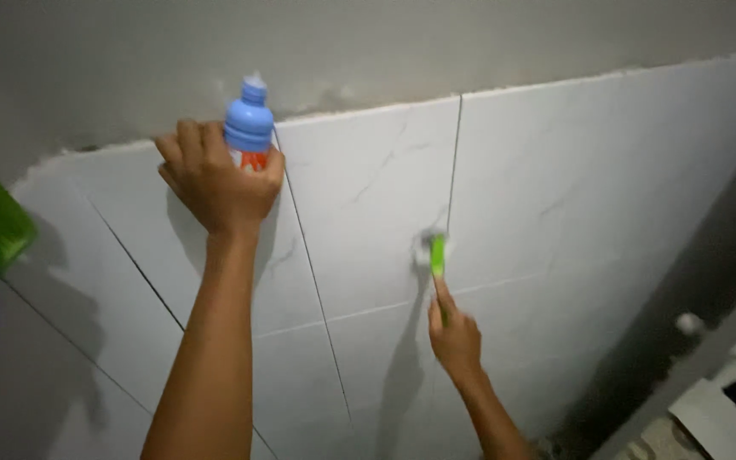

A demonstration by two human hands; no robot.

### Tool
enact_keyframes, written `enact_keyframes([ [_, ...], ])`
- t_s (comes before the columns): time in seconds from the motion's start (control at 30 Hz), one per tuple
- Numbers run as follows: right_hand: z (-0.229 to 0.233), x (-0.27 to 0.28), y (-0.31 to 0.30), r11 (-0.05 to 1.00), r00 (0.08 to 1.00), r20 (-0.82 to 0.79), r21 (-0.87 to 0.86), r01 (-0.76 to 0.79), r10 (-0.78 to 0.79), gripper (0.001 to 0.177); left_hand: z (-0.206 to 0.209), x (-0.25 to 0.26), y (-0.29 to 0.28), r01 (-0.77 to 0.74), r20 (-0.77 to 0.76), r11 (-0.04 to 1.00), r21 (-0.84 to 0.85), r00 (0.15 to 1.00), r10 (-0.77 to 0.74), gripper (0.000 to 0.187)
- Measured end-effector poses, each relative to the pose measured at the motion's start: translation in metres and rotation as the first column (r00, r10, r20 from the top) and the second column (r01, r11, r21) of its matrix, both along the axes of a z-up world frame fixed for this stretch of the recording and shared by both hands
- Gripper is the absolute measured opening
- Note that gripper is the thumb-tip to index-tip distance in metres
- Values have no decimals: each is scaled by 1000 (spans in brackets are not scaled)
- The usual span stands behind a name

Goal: Scrubbing bathroom wall tiles and grout using a brush and cleaning solution.

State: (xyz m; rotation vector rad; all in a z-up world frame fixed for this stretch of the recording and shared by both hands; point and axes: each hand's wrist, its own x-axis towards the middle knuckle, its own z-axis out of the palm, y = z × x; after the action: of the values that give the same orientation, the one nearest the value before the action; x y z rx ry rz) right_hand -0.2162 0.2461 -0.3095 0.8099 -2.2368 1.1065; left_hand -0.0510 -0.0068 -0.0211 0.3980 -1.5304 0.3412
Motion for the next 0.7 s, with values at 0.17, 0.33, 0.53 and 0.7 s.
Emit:
enact_keyframes([
  [0.17,79,-10,6,996,1000,17,-81,-22,23,57,2,2,0,-12,28,1000,28,1000,11,43],
  [0.33,219,-12,10,961,984,-121,-230,-153,127,55,-5,-3,-9,-107,11,991,-87,994,108,47],
  [0.53,113,-13,8,974,989,67,-196,-118,133,50,-5,-3,-6,-66,37,997,-27,997,67,46],
  [0.7,21,-6,15,989,976,184,-105,-102,120,51,-8,-5,-13,-81,-7,993,-90,997,81,45],
])
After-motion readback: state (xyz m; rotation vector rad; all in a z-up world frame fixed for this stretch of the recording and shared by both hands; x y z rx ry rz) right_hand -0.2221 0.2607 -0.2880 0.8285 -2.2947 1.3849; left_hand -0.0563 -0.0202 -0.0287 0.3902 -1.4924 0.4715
